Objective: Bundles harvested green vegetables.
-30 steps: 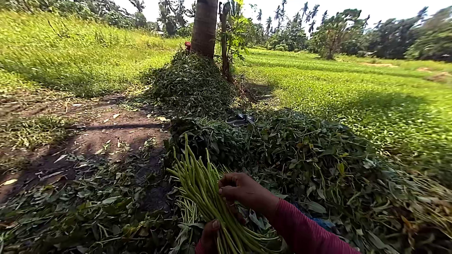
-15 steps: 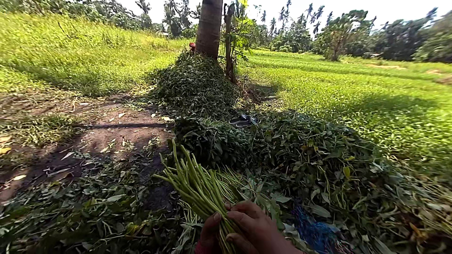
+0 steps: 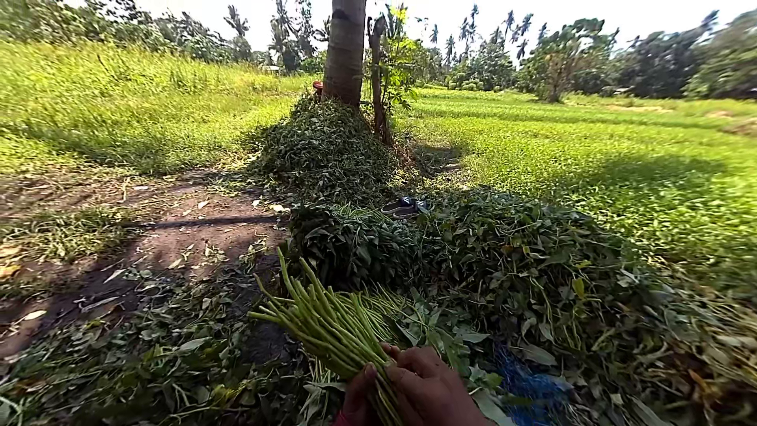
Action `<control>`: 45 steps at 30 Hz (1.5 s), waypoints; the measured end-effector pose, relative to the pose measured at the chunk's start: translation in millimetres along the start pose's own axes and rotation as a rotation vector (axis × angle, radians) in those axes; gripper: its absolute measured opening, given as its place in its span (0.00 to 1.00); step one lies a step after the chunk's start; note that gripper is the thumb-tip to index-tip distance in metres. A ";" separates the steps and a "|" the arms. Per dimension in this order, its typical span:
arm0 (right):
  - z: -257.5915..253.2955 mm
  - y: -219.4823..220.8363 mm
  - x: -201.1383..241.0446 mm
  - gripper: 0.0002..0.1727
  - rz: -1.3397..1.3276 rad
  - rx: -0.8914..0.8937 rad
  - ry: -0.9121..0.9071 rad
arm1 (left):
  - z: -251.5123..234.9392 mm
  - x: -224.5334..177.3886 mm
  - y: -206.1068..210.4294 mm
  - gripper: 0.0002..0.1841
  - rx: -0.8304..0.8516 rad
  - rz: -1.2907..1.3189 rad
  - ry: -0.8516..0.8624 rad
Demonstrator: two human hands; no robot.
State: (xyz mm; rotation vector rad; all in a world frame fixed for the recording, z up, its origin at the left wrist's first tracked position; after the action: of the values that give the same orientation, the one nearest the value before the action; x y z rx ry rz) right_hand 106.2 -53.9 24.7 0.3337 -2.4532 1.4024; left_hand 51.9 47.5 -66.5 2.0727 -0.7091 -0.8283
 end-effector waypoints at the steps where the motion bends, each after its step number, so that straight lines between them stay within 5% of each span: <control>1: -0.5 0.6 1.5 0.13 -0.014 0.016 0.004 | 0.4 -0.3 -1.4 0.19 -0.033 -0.001 -0.003; 9: -6.2 -1.7 -9.1 0.13 -0.356 0.223 0.100 | 0.6 -4.9 -5.8 0.16 -0.200 -0.129 -0.058; 13: -7.1 -3.5 -15.7 0.10 -0.470 0.145 0.108 | -0.6 -7.5 1.5 0.15 -0.190 -0.150 -0.050; 19: -4.6 4.1 -13.0 0.19 -0.340 0.048 0.076 | -1.9 -7.7 8.8 0.16 -0.107 -0.184 -0.001; 25: -1.3 3.1 -20.2 0.19 -0.326 -0.063 0.070 | 8.8 -9.3 14.2 0.16 -0.203 -0.207 0.005; 29: 1.4 4.6 -22.8 0.17 -0.459 -0.080 0.081 | 10.7 -9.7 20.2 0.15 -0.102 -0.189 -0.025; 35: 7.0 4.6 -11.3 0.16 -0.216 -0.086 0.017 | 7.9 -5.4 21.1 0.13 -0.091 -0.147 -0.097; 39: -6.2 -3.7 -29.0 0.13 -0.490 0.164 0.217 | 8.3 -1.9 15.7 0.12 -0.110 -0.168 -0.120; 43: -24.9 -4.7 -58.7 0.22 -0.938 0.154 0.687 | 3.5 11.8 9.8 0.19 -0.007 -0.008 -0.201; 45: -35.6 -3.7 -59.6 0.28 -0.937 0.204 0.718 | 4.3 14.2 8.1 0.18 0.013 -0.057 -0.202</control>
State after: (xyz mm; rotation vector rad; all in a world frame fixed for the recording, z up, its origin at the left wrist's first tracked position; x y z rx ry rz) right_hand 167.8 -21.7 23.1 0.7404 -1.2822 1.0575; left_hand 56.1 31.1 -66.4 2.0477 -0.7677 -1.0789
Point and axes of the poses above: each hand's wrist, its own z-axis away from the middle knuckle, its own y-axis out of the palm, x = y × z, the point moved 6 cm from there along -z, towards the middle knuckle, and after that the axes turned 8 degrees about x, right-handed, at the moved point
